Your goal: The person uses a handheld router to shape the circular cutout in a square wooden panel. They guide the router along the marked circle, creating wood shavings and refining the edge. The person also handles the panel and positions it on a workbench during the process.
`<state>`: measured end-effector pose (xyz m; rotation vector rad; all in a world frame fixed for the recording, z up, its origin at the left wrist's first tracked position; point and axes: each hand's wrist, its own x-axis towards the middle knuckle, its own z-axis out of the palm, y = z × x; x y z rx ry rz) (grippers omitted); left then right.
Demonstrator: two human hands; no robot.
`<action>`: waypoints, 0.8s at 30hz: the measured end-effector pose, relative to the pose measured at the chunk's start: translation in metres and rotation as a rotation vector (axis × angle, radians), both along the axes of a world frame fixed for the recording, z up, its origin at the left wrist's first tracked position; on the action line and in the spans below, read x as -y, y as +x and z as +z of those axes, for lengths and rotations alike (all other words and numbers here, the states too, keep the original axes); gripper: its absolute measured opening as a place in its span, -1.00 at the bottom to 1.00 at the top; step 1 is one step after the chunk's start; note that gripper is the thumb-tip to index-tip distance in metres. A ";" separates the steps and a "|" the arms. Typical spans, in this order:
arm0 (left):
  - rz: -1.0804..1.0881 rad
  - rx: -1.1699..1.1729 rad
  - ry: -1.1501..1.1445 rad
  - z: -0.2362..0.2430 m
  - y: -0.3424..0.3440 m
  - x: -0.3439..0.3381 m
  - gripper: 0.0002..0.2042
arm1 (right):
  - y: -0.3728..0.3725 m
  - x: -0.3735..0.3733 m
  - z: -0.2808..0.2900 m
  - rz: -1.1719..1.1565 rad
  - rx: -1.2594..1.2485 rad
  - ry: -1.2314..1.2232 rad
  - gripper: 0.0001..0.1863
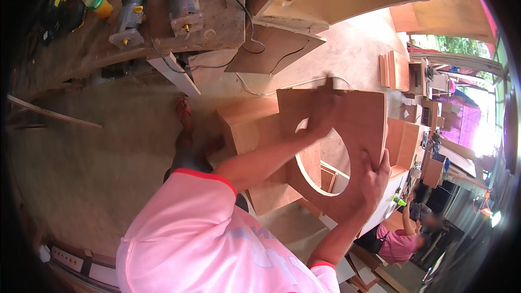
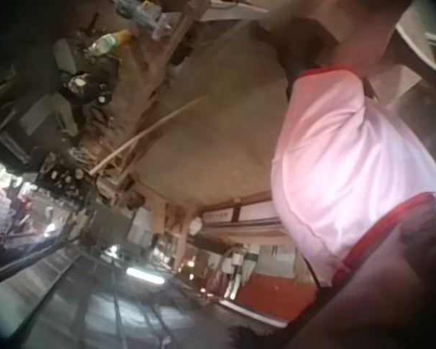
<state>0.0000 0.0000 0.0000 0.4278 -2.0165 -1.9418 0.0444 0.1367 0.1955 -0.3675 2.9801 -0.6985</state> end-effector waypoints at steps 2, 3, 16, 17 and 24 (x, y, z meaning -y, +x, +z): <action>-0.027 -0.180 -0.142 0.024 -0.007 -0.005 -0.34 | 0.000 0.000 -0.002 0.005 -0.003 -0.018 -0.62; 0.054 -0.310 -0.227 0.031 -0.008 -0.003 -0.34 | 0.001 0.001 -0.003 -0.009 0.008 -0.019 -0.62; -0.030 -0.537 -0.209 0.031 -0.016 0.018 -0.38 | 0.005 0.008 0.002 -0.077 0.006 0.030 -0.65; -0.021 -0.479 -0.202 0.022 -0.014 0.023 -0.33 | 0.005 0.008 0.002 -0.131 0.027 0.029 -0.64; -0.282 -0.245 -0.683 0.012 0.023 0.008 -0.26 | 0.009 0.007 0.003 -0.088 -0.005 0.027 -0.58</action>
